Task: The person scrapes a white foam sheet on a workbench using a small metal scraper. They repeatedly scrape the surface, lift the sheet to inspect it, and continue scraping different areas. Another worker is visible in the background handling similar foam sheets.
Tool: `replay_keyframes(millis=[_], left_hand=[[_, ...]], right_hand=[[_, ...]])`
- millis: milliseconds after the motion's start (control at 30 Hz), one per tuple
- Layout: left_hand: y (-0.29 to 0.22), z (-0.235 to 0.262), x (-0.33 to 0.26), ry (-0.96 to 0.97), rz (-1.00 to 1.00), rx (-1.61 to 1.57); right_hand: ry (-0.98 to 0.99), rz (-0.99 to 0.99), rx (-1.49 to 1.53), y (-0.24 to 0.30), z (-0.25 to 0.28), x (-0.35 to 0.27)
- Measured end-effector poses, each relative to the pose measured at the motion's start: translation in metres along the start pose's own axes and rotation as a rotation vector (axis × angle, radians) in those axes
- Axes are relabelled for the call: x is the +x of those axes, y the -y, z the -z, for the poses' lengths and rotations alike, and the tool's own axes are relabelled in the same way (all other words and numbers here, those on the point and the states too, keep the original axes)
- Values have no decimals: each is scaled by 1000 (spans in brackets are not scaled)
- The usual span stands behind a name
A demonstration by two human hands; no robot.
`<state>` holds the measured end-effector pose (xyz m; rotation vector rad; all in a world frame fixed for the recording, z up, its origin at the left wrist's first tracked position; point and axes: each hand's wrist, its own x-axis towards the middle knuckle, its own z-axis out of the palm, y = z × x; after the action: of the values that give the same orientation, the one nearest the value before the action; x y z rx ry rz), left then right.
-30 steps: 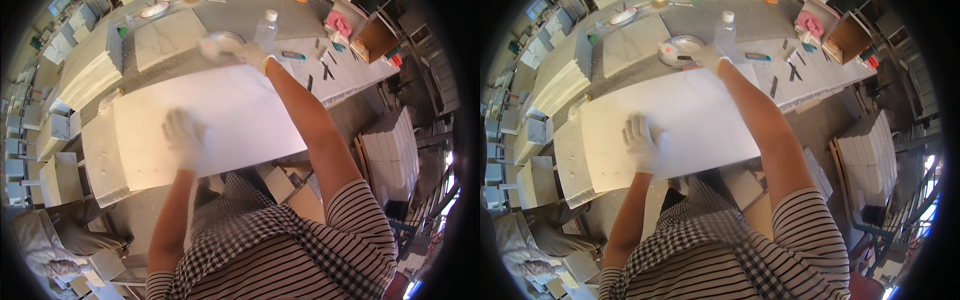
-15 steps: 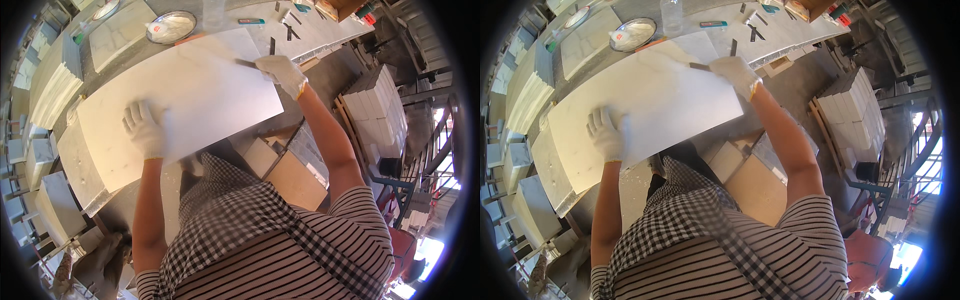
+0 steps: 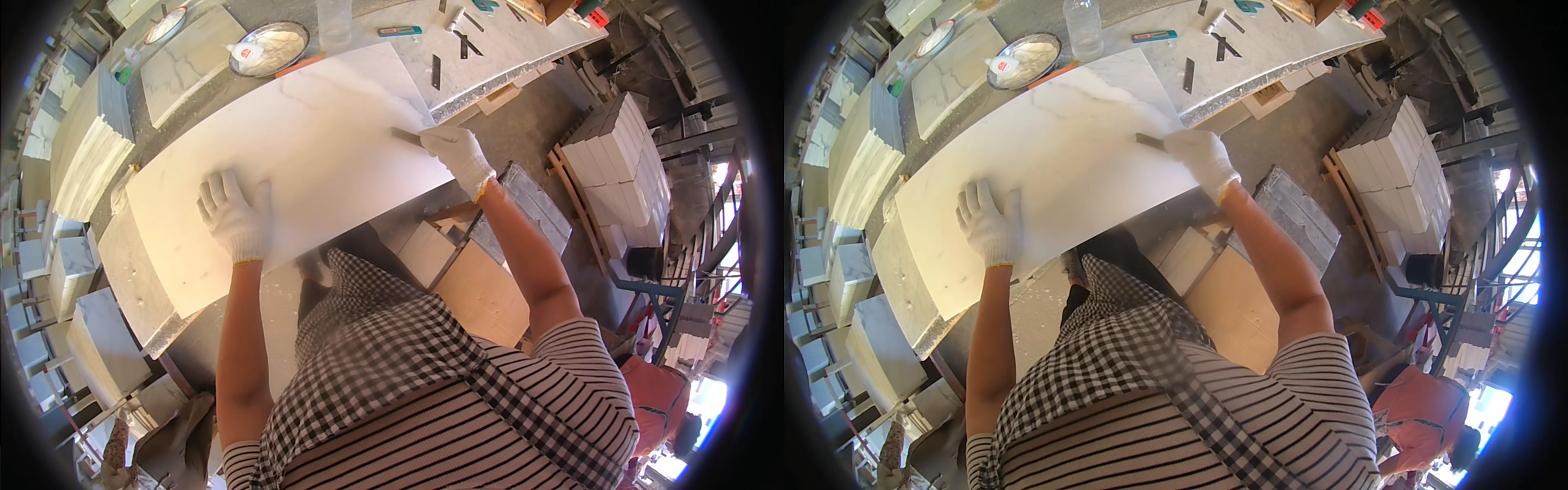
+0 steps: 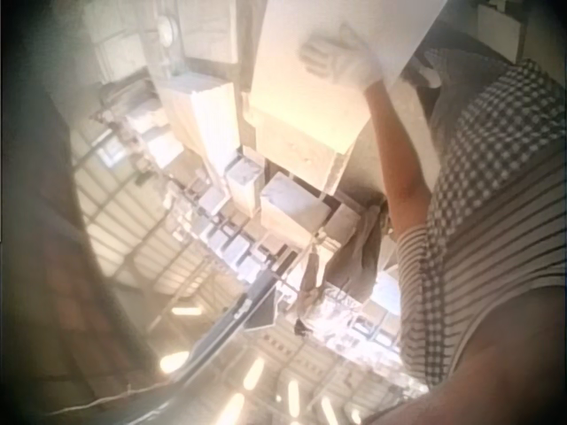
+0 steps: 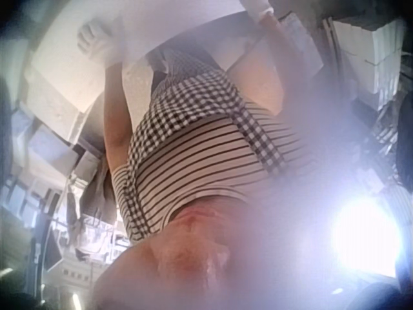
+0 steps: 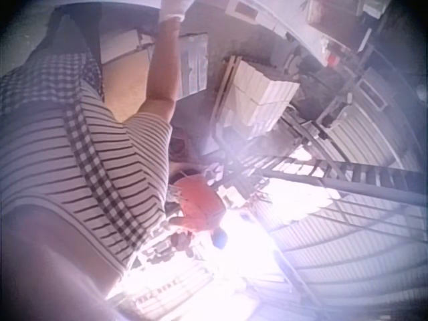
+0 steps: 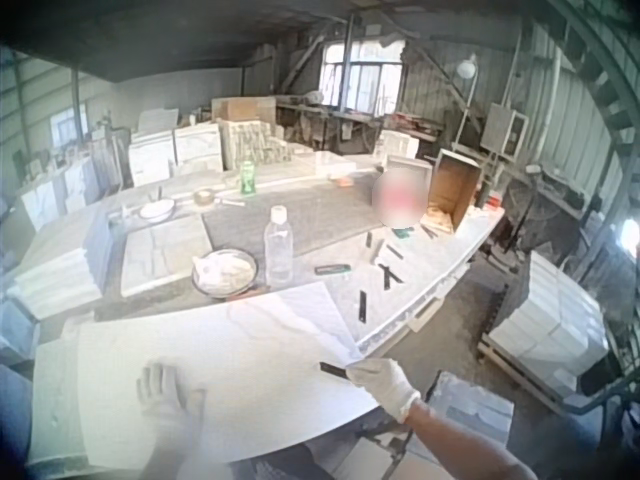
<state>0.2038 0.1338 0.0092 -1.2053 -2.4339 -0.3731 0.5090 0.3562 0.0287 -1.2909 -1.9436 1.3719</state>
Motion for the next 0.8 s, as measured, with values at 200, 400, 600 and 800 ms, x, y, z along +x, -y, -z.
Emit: replay_keyframes(millis=[200,400,600,800], left_hand=[[2,-2,0,-14,-7,-11],[0,-1,0,12,8,7],[-1,1,0,34,17,-5],[0,-1,0,13,8,9]], right_hand=[[-90,201,-226,8,-11,-7],[-292,523,-512,6,-19,-15],[-347,382,-569,-2,-31,-20],[-353,470,-883,12,-50,-33]])
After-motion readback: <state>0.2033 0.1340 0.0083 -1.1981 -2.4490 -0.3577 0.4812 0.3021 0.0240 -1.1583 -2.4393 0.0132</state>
